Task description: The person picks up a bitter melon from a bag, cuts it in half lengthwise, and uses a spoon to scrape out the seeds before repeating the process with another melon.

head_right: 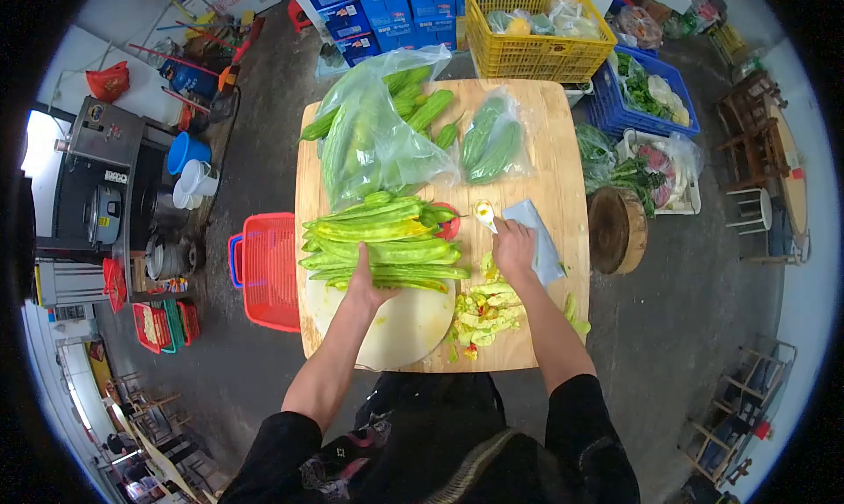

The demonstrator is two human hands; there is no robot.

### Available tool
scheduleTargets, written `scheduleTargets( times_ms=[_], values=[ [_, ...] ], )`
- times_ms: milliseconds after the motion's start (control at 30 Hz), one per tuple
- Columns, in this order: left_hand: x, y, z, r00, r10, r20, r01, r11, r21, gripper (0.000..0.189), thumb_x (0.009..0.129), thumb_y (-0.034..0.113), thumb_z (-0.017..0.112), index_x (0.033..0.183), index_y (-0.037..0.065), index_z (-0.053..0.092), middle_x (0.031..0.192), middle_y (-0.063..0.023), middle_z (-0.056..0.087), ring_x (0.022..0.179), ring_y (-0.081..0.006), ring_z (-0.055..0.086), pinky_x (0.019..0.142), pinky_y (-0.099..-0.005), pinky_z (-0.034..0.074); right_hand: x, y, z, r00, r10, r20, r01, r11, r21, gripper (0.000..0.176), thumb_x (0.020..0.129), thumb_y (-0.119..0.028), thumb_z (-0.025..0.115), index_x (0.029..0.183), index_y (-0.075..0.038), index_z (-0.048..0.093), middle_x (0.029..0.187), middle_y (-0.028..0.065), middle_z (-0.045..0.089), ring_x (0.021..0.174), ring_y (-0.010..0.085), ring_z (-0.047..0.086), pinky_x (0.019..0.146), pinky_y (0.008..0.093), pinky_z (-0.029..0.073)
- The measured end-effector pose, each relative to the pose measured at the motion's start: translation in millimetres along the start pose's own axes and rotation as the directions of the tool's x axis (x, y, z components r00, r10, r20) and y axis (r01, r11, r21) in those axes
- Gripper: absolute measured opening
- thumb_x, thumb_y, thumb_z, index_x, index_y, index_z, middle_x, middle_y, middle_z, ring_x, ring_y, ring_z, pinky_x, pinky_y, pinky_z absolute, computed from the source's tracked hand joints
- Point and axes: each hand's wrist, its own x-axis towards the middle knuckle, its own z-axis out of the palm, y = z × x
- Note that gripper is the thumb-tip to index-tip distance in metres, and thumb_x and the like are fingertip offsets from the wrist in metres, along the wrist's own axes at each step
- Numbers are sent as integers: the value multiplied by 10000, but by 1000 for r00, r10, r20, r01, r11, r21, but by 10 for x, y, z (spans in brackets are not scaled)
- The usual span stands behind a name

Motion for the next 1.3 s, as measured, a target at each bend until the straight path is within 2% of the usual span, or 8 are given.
scheduleTargets(
  times_ms=[367,467,567,667,767,900,1100,1300],
  values=[
    [216,55,1,1000,21,-13,-21,998,-51,888,1041,743,484,1683,150,324,1733,-132,352,1575,-360,348,1281,-653,203,102,9,-11,998,33,-53,-28,996,88,389,871,-146,784,1249,-61,748,999,137,716,918,364,690,832,492,506],
    [-33,-65,58,956,88,-281,-30,979,204,860,1040,684,561,1671,137,355,1730,-164,332,1562,-370,350,1266,-644,235,196,63,7,992,122,16,-123,975,184,399,901,-190,756,1287,-92,735,1120,98,719,1045,336,677,932,485,472],
    [216,-408,-634,928,271,-256,-132,881,455,774,1053,567,622,1635,103,411,1685,-217,352,1523,-407,367,1235,-638,261,325,46,-71,996,91,-24,-84,976,199,398,916,-198,748,1296,-78,734,1103,109,723,1028,346,681,926,495,488],
    [22,-945,-913,595,795,-117,-189,281,941,660,1059,434,634,1573,54,469,1616,-248,397,1467,-442,393,1203,-610,277,498,-45,-169,993,109,-43,-95,964,249,380,921,-194,752,1275,-56,742,1068,127,727,997,363,690,890,494,519],
    [136,-1147,-1040,305,952,23,-205,42,978,544,1059,377,605,1460,16,537,1558,-242,449,1429,-427,435,1198,-552,292,727,-60,-130,988,40,-149,-7,976,216,364,918,-177,757,1254,-37,747,1036,154,727,963,380,697,836,487,542],
    [362,-1185,-754,147,989,-26,-28,31,999,596,1023,336,634,1497,14,472,1602,-261,406,1476,-434,377,1210,-580,256,1404,-147,-102,979,-41,-200,99,953,285,344,937,-180,739,1245,-28,745,1064,178,725,993,392,693,886,491,539],
    [329,-1153,-664,201,979,-34,63,22,998,615,1029,320,590,1510,-25,425,1599,-280,395,1504,-436,341,1231,-569,234,2710,-461,34,972,-40,-232,105,956,275,390,973,-247,706,1304,-41,727,1221,182,711,1151,399,660,1011,484,518],
    [365,-1163,-675,210,977,-25,94,5,996,621,1040,355,538,1488,-57,418,1595,-310,377,1487,-458,336,1219,-577,230,3557,-444,859,993,101,59,-114,952,285,470,948,-402,709,1296,-87,733,1339,194,671,1175,422,660,1017,498,533]
  ],
)
